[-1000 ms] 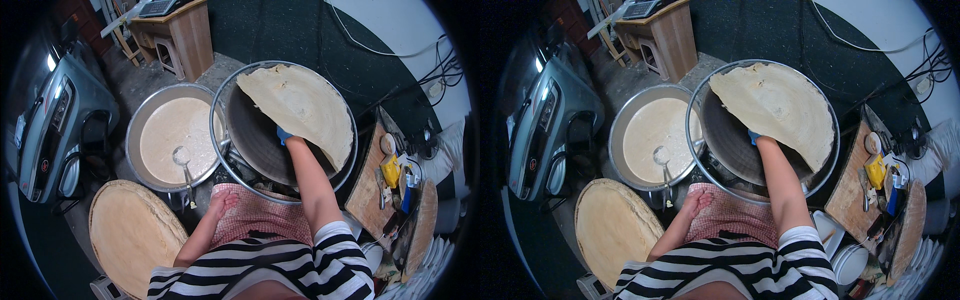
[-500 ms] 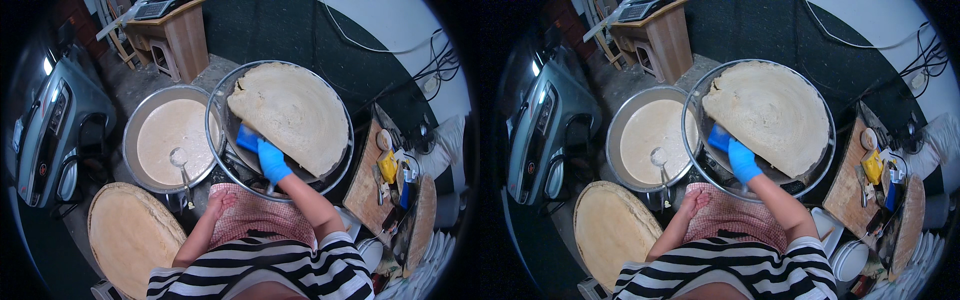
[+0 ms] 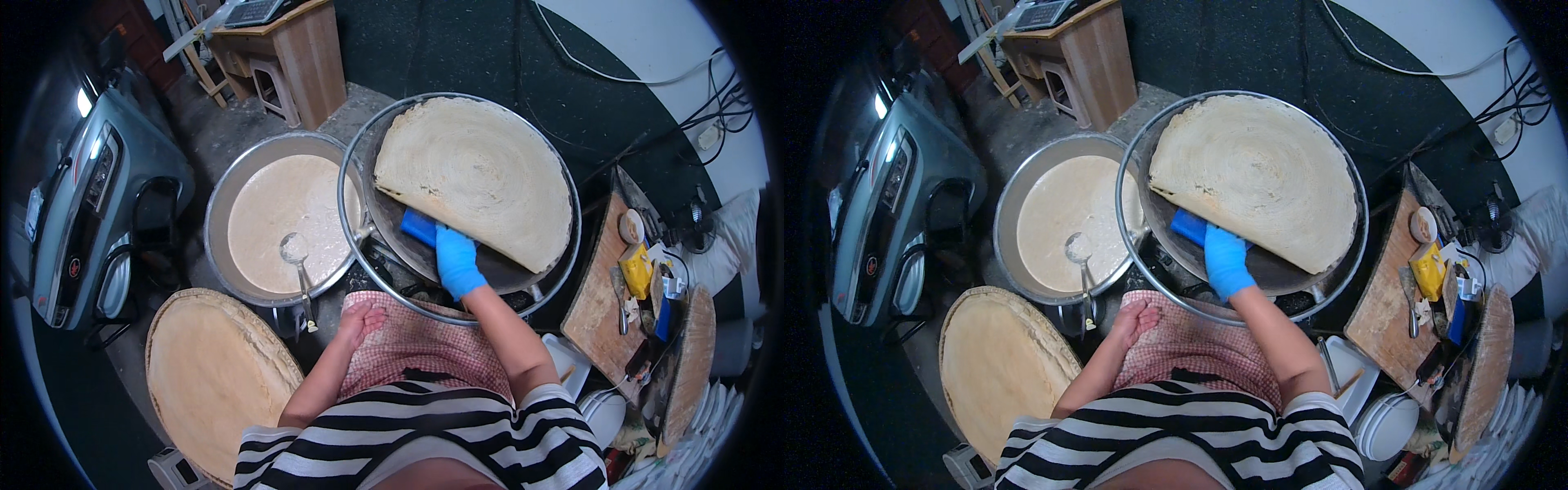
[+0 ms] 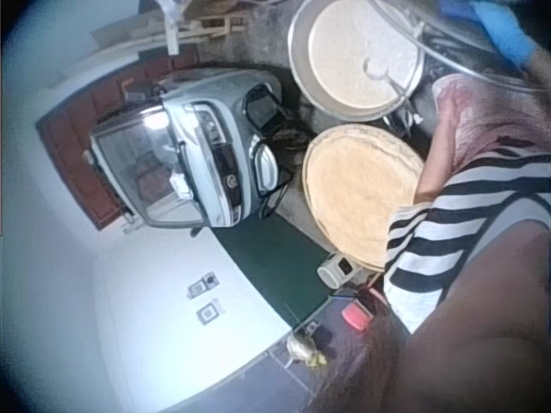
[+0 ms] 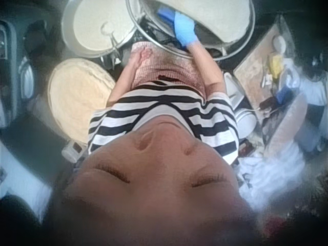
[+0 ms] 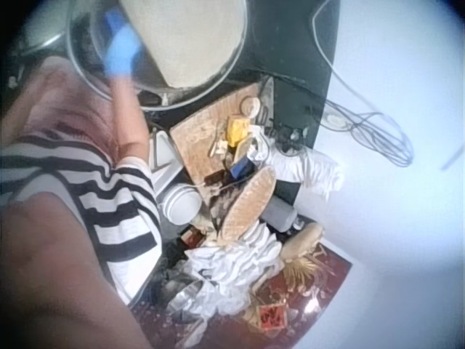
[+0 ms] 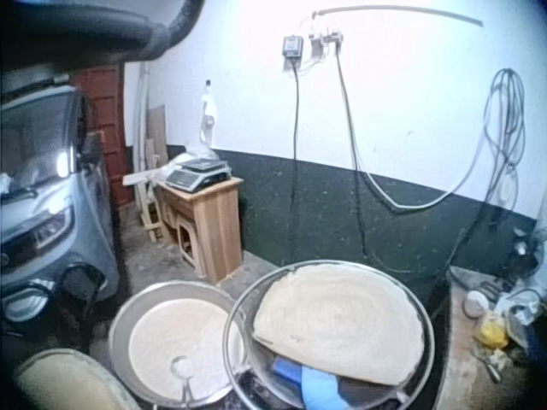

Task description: The person ladles batter onto a hot griddle, spreads it into a thin circle, cooks it, then lifts and folds the crepe before placing it on a tray. The cycle repeats with a second crepe.

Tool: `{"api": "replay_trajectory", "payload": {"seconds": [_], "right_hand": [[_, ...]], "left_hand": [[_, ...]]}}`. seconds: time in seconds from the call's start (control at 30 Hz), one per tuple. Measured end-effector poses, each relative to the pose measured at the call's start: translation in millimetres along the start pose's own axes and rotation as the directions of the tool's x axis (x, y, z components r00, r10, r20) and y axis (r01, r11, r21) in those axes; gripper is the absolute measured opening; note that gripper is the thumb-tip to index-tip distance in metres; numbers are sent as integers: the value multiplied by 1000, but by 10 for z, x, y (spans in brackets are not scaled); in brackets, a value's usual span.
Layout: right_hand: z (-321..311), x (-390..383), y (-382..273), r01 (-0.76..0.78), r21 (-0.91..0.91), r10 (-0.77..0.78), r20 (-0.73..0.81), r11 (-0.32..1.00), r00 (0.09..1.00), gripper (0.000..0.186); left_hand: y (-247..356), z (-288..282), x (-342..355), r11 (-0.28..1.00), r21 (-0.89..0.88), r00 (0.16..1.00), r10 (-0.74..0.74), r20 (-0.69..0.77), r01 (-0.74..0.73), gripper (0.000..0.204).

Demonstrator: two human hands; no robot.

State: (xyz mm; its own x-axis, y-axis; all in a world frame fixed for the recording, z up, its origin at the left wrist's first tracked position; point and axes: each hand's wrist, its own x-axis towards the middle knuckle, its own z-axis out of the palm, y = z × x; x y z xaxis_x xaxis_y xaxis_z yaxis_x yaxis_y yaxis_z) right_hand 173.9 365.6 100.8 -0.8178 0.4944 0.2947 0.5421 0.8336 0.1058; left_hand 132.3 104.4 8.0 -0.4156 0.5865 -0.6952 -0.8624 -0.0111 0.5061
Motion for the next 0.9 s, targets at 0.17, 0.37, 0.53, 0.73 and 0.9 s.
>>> {"api": "replay_trajectory", "payload": {"seconds": [0.17, 0.37, 0.53, 0.73, 0.9], "right_hand": [[367, 499, 336, -193, 362, 203, 11, 912, 979, 38], [408, 714, 898, -303, 440, 275, 127, 845, 953, 42], [387, 665, 1137, -335, 372, 332, 76, 866, 940, 39], [70, -80, 1028, -126, 87, 105, 212, 988, 972, 36], [-631, -1022, 685, -66, 214, 9, 253, 975, 967, 33]], "left_hand": [[-6, 9, -4, 1000, 1, 1000, 11, -20, -11, 25], [-2, 11, 5, 1000, 4, 999, -4, -42, 4, 24], [-4, 19, 9, 1000, 17, 1000, 5, -26, -4, 24], [-10, -7, 13, 1000, 19, 1000, 19, -10, -19, 24], [-29, -13, 13, 999, 5, 999, 37, -18, -37, 23]]}}
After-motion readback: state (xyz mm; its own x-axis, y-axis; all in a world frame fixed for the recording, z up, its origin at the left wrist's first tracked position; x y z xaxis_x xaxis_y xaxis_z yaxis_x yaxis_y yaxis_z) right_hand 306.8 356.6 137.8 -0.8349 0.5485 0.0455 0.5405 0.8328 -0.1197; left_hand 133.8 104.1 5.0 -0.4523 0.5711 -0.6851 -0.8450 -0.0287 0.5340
